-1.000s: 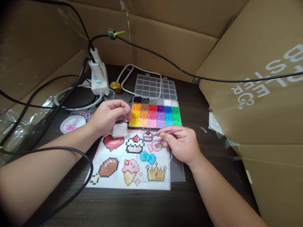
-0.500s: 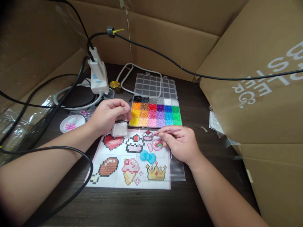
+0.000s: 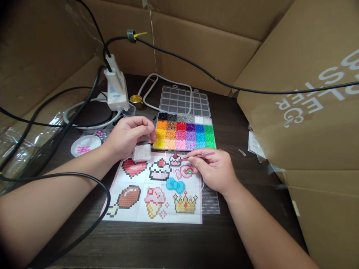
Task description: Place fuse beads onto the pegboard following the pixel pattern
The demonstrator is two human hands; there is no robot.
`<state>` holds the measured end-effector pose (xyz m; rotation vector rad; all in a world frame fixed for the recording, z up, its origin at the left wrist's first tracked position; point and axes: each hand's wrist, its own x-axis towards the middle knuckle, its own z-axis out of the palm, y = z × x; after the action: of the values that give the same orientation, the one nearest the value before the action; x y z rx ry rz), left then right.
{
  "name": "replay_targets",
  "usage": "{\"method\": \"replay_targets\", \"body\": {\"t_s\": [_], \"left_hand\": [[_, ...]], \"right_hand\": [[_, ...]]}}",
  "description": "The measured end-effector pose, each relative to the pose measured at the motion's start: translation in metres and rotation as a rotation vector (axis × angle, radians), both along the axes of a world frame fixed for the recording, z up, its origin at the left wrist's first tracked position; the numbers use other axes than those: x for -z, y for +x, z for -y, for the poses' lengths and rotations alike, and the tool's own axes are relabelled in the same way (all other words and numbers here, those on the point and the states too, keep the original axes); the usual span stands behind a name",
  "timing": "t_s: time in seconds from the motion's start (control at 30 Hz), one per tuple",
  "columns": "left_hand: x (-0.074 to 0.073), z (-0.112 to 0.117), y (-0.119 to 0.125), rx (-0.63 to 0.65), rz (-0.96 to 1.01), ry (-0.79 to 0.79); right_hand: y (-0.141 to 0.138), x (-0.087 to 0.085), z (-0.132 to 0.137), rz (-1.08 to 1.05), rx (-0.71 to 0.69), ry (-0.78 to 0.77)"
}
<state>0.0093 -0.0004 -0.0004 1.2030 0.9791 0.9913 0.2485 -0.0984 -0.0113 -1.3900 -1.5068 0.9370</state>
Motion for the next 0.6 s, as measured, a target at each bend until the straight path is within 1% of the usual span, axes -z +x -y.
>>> {"method": "replay_targets", "body": {"t_s": [0.2,0.33,0.47,0.6], "left_hand": [[0.001,-0.001,0.000,0.005,-0.003,0.008],[0.000,0.000,0.000,0.004,-0.004,-0.002],[0.000,0.000,0.000,-0.002,-0.005,-0.008],[-0.001,0.000,0.000,0.007,-0.008,-0.003]], "right_hand": [[0.001,-0.003,-0.001,0.017,0.021,0.050],[0.001,-0.003,-0.005,-0.012,0.115,0.124],[-0.003,0.000,-0.010,-0.026,0.211,0.158],[-0.008,0.001,-0.015,0.003,0.235,0.168]]}}
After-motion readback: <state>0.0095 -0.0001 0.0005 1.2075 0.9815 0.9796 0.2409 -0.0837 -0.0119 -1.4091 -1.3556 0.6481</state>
